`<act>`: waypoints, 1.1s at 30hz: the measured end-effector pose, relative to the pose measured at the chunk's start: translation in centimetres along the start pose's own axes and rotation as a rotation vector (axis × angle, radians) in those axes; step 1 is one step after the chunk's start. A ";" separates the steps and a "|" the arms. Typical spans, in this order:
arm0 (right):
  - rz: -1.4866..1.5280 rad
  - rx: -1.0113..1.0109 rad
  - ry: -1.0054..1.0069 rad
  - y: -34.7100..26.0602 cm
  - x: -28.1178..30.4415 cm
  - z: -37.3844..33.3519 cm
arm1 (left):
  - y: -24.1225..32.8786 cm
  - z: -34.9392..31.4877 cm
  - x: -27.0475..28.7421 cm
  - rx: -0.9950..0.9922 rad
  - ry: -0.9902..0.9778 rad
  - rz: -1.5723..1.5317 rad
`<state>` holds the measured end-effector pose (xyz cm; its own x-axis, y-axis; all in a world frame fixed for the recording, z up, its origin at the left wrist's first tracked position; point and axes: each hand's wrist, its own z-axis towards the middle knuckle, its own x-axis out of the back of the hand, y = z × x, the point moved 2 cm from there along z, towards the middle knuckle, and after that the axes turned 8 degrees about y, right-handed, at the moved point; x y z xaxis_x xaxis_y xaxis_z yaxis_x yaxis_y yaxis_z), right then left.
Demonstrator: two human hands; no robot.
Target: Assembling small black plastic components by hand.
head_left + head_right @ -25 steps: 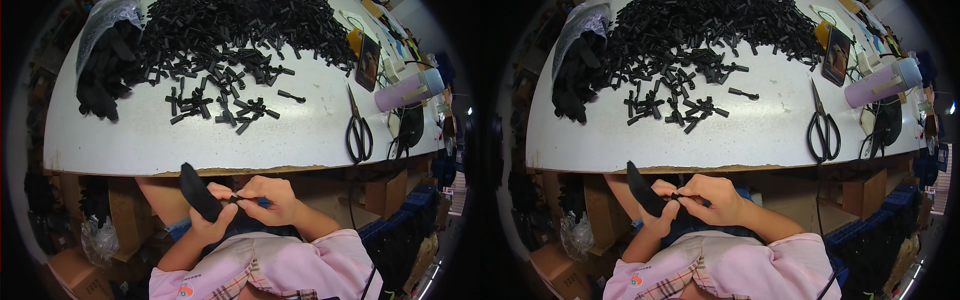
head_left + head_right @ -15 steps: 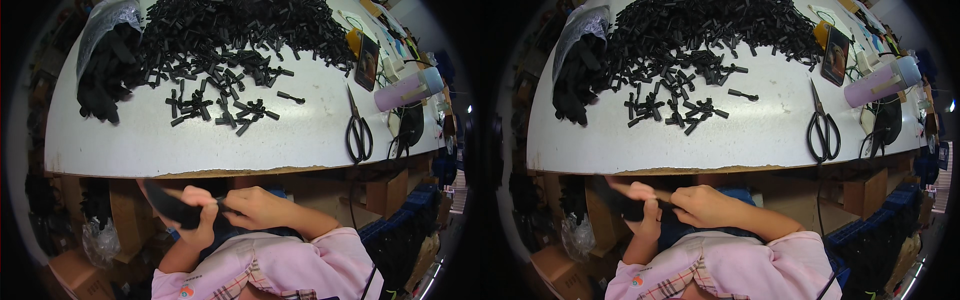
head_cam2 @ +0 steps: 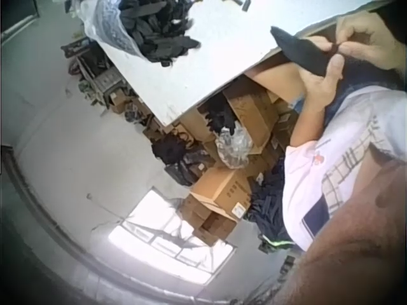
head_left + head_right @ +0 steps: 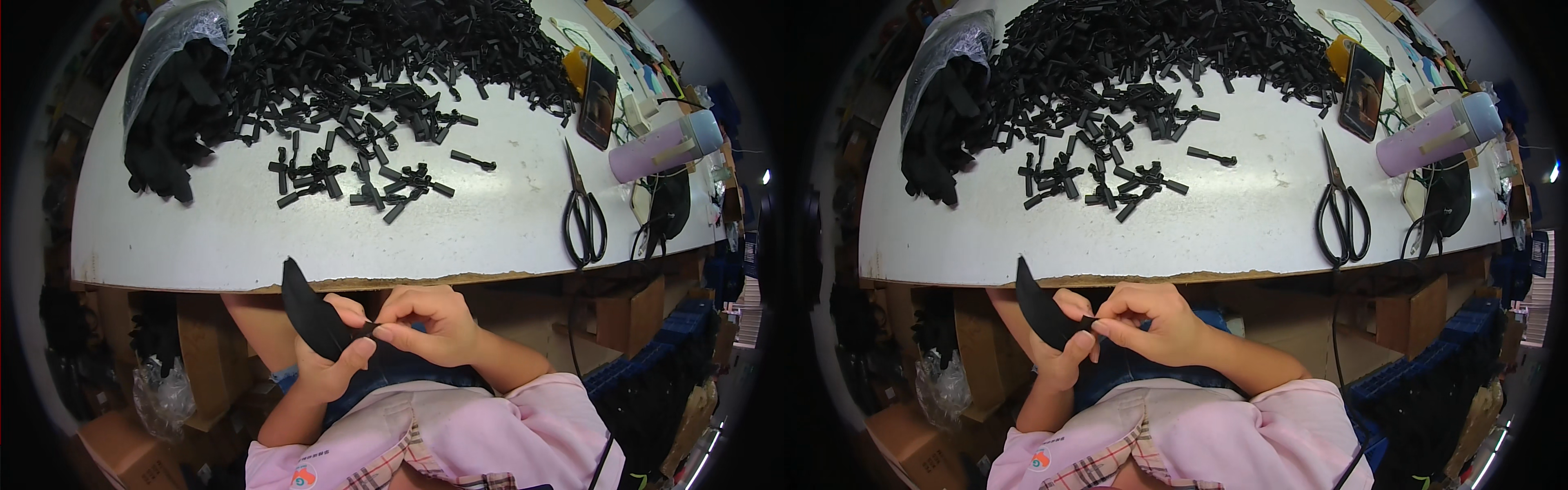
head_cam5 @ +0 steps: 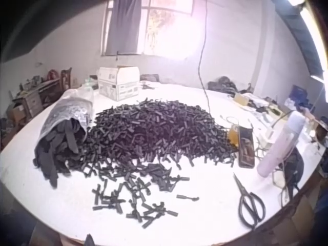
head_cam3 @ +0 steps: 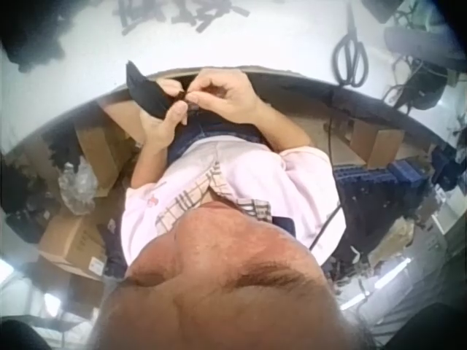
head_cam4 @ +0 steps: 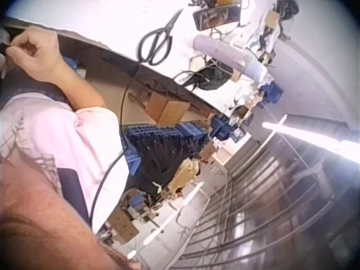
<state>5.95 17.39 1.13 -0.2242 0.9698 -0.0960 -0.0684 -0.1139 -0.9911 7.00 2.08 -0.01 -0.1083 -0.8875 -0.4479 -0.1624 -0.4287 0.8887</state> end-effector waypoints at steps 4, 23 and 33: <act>-0.106 0.096 0.007 0.0 -0.5 0.1 | 0.1 -0.1 -0.3 -0.208 0.070 0.194; -1.237 0.514 0.265 -2.2 3.2 5.1 | -0.6 0.7 1.9 0.160 0.259 -0.052; -1.406 0.588 0.320 0.0 1.2 8.6 | -0.7 0.7 0.9 0.061 0.262 0.153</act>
<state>-2.65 16.68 1.80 0.5487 0.3606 0.7542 -0.4124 0.9016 -0.1310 6.33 1.70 -1.08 0.1194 -0.9577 -0.2617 -0.2231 -0.2827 0.9329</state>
